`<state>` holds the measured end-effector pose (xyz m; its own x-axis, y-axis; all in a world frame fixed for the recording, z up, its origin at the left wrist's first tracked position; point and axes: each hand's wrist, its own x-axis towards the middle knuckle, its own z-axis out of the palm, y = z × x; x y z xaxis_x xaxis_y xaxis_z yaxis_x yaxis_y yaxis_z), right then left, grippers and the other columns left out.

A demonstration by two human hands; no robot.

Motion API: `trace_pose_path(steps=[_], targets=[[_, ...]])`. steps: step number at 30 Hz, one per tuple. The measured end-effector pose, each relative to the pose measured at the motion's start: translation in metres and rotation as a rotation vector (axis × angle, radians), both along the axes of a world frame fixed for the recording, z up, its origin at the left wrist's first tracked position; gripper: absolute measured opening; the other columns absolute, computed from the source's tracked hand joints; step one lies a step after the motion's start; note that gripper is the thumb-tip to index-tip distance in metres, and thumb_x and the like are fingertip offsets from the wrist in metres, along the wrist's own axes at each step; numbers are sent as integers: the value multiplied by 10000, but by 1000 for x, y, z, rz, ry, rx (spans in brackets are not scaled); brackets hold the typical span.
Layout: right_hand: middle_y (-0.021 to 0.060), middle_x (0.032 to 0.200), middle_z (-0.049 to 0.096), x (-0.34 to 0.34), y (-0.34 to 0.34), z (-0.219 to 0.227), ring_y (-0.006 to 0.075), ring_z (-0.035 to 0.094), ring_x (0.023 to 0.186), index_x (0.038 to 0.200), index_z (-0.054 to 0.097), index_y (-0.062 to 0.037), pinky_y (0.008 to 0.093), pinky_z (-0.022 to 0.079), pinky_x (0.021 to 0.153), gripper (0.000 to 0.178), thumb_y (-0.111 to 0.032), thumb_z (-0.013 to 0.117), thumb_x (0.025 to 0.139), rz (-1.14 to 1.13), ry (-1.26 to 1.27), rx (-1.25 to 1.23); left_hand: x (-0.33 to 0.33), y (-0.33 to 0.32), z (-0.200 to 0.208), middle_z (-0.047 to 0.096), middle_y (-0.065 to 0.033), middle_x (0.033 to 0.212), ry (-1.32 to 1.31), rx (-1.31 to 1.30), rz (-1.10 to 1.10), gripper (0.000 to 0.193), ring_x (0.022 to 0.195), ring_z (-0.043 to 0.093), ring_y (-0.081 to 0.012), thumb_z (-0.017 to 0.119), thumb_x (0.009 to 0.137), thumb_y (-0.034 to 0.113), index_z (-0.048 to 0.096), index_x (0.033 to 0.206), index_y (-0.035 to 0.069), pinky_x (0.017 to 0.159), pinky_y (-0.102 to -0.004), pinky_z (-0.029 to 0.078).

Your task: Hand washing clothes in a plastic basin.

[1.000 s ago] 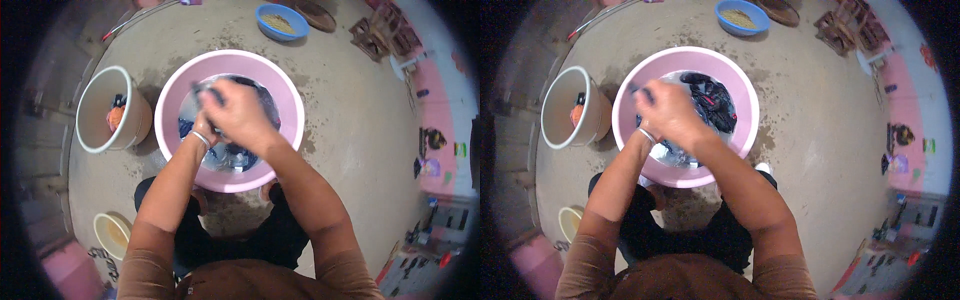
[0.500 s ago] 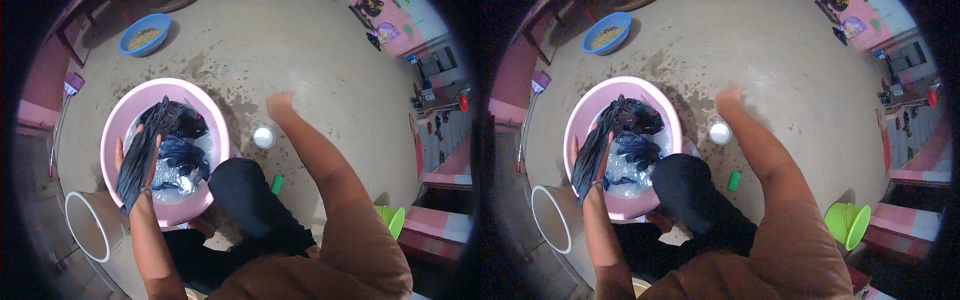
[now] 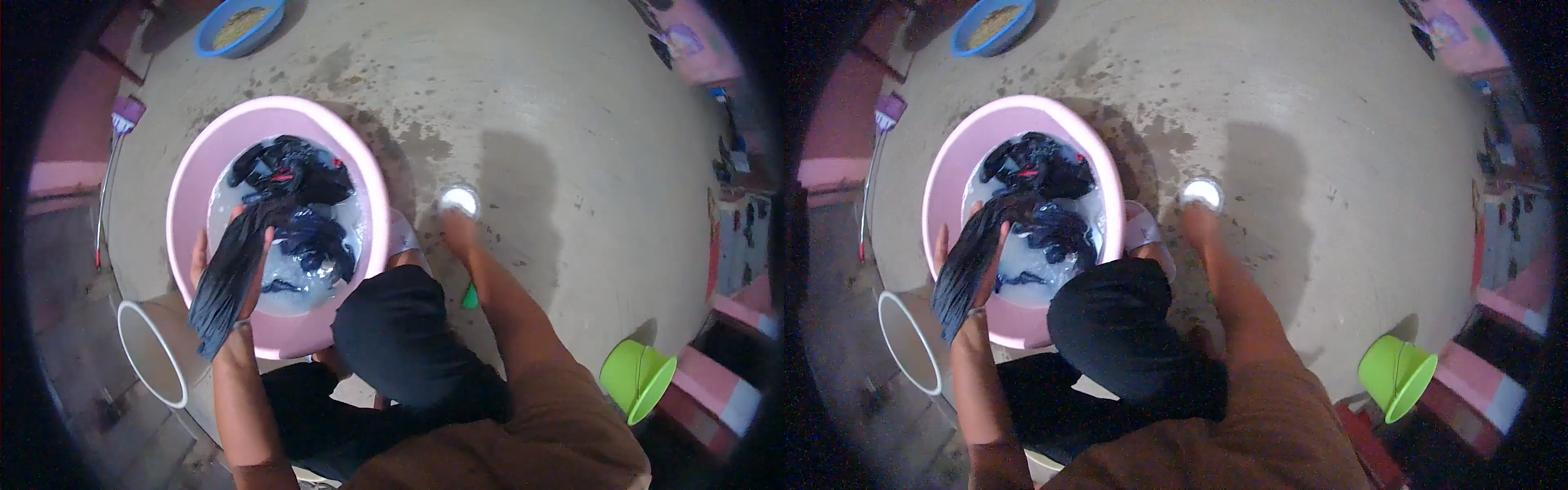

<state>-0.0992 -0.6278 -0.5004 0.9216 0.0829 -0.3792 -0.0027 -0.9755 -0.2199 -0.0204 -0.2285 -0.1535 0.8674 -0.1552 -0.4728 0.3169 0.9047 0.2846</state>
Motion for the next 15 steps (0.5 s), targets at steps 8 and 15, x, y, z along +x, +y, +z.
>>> trace_pose_path(steps=[8,15], targets=[[73,965,581,92,65,153,153,571,866,1072,562,-5,321,498,785,310,-260,547,895,-840,312,1113,0,9,7,498,-258,1249,66,27,72,635,1201,465,-341,485,892,433,453,1229,-103,1062,-486,331],[82,889,634,124,271,389,158,618,801,978,629,4,287,505,715,214,-187,552,921,4,318,1321,0,22,4,548,-204,1224,-69,-116,80,673,1146,529,-311,395,897,556,500,1252,-6,976,-426,436]])
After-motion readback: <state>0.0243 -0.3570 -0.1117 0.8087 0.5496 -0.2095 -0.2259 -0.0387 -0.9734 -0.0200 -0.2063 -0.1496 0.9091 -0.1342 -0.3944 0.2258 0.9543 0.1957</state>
